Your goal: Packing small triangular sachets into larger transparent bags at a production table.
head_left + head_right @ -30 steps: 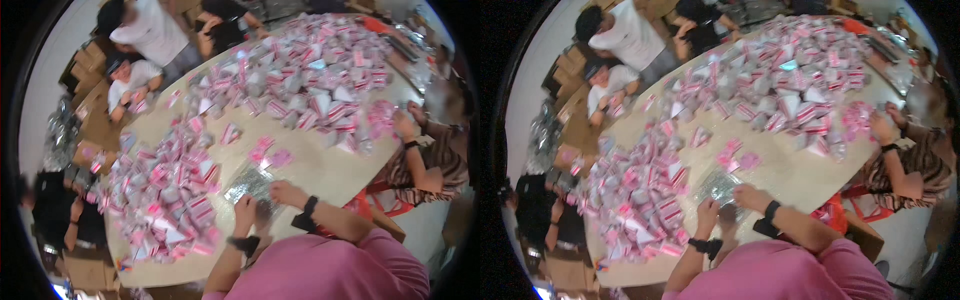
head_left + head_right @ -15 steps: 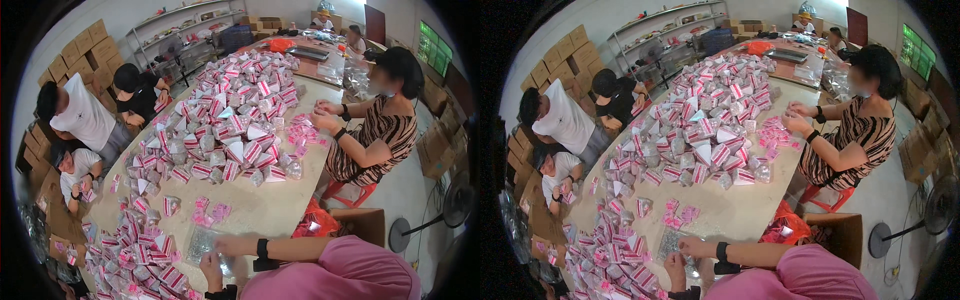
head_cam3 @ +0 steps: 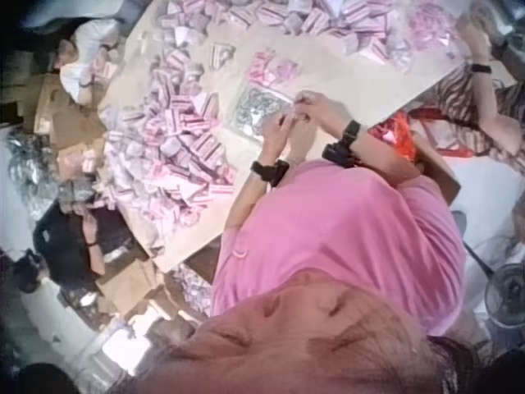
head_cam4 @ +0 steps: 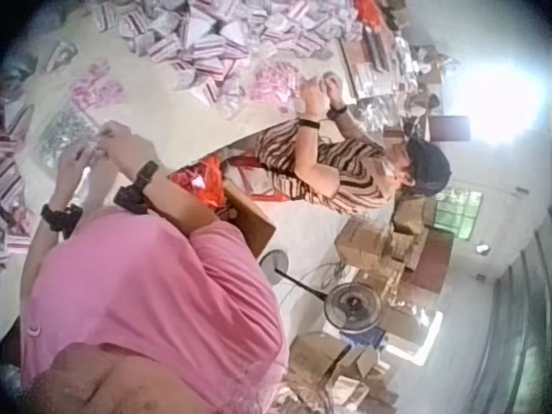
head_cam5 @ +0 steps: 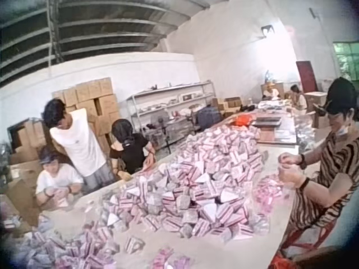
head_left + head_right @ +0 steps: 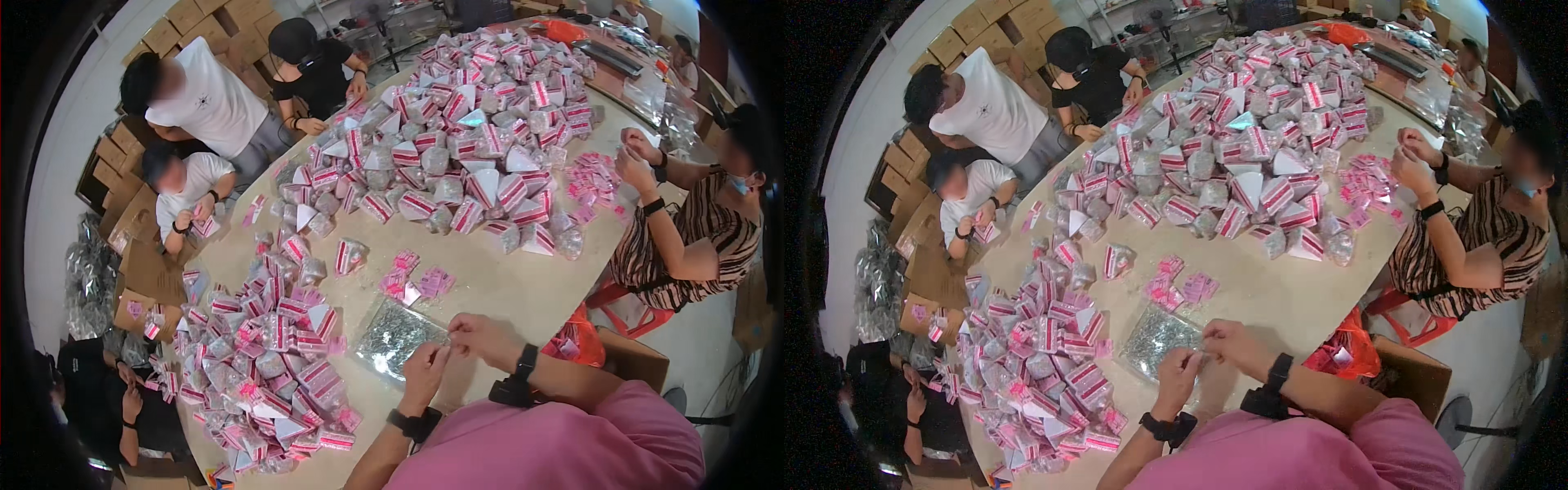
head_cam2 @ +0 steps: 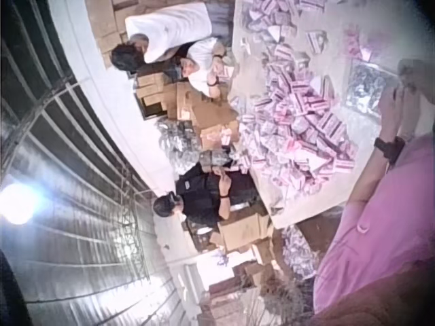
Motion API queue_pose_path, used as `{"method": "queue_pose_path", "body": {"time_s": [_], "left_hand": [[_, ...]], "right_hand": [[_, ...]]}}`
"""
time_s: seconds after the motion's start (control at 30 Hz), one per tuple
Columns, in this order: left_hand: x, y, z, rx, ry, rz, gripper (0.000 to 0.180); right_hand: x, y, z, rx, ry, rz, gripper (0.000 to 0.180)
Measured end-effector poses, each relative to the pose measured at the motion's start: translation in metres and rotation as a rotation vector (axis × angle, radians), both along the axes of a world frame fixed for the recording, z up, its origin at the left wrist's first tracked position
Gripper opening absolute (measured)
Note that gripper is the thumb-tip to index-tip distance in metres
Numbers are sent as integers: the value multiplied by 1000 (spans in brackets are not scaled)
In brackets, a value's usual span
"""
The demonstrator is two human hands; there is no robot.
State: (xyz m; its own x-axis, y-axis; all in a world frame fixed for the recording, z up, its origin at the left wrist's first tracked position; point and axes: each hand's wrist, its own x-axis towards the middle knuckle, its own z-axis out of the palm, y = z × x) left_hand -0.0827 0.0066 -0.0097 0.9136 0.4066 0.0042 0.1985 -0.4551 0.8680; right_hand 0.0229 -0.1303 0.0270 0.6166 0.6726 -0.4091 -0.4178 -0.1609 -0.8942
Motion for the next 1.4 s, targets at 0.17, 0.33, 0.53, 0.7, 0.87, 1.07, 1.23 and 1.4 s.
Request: {"method": "queue_pose_path", "body": {"time_s": [0.17,0.33,0.53,0.7,0.87,1.07,1.23,1.4], "left_hand": [[48,29,-6,294,-12,-81,14],[120,67,-25,776,-25,-202,15],[146,82,-62,1044,103,-197,22],[157,89,-62,990,26,-168,13],[155,85,-40,756,-77,-72,7],[143,76,1,396,54,-23,13],[132,65,26,-239,90,-17,15],[106,51,48,-786,2,33,12]], "right_hand": [[25,-38,-43,39,-14,-146,11],[34,-68,-65,60,127,-276,8],[30,-100,-69,-18,141,-374,5],[34,-119,-79,36,197,-470,4],[42,-100,-73,45,180,-411,3],[51,-69,-55,47,54,-247,3],[47,-58,-23,46,35,-240,6],[48,-31,3,127,-156,-167,10]]}}
